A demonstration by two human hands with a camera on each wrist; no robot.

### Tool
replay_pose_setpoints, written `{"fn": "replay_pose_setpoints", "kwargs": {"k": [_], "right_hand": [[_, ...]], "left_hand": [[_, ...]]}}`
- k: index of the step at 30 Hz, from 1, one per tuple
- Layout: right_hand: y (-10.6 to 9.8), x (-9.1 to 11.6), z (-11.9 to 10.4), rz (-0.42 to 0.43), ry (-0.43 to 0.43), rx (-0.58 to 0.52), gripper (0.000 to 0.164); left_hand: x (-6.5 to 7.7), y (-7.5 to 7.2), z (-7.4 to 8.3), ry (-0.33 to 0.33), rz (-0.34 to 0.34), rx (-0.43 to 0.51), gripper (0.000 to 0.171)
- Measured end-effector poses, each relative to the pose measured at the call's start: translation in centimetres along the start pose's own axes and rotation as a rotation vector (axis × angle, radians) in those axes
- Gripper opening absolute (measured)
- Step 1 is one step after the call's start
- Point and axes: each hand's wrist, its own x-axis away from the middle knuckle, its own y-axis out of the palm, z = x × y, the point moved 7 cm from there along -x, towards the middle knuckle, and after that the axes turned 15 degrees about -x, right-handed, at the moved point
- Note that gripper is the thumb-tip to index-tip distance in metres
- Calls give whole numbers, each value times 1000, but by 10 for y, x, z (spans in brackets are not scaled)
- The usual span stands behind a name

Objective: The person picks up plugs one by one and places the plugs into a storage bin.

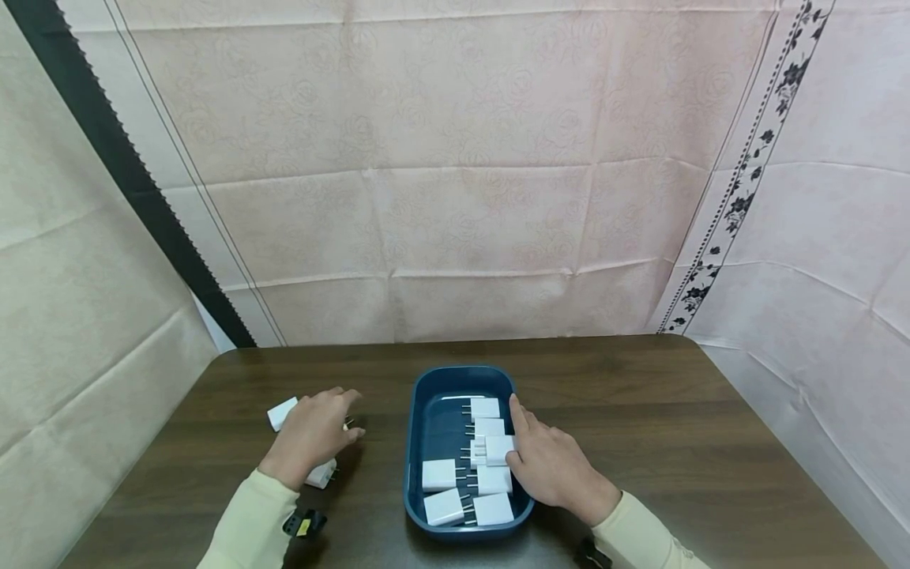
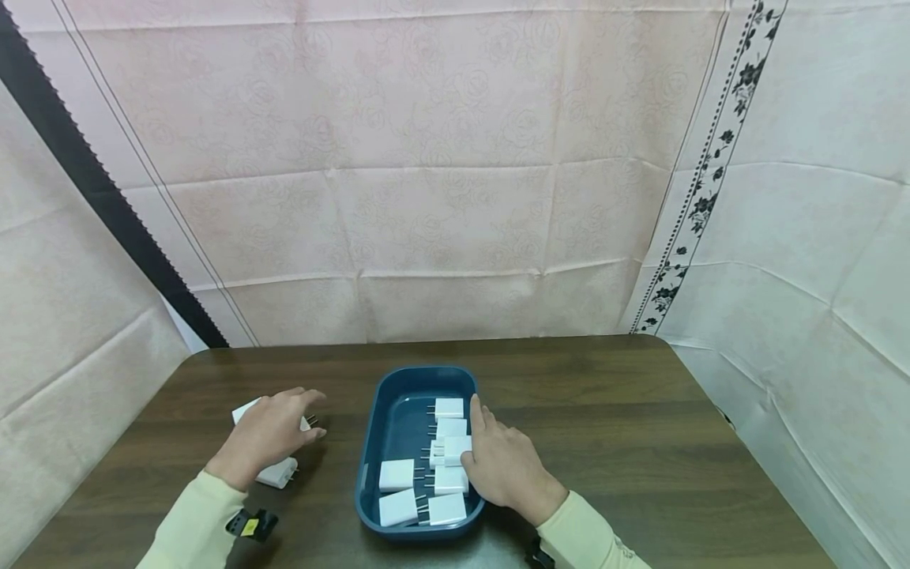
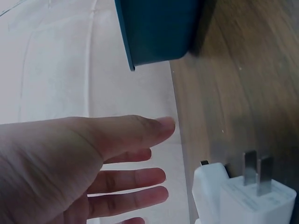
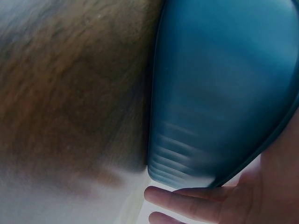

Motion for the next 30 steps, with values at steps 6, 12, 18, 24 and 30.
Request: {"fn": "replay_pose_setpoints", "kwargs": {"k": [6,12,18,24,30], "right_hand": [[0,0,0,-4,2,-1,73],[0,0,0,-3,2,-4,73],[0,0,0,-3,1,-5,73],[0,0,0,-1,-1,-1,73],[0,0,0,-4,6,-9,73]], "left_hand": [[1,8,-5,-21,-67,32,54],[1,15,-10,-56,-127,26,53],[2,20,-14,-74,-143,5,50],[2,26,-18,-88,-168,-2,49],[1,29,-19,-94,-175,5,47]]}}
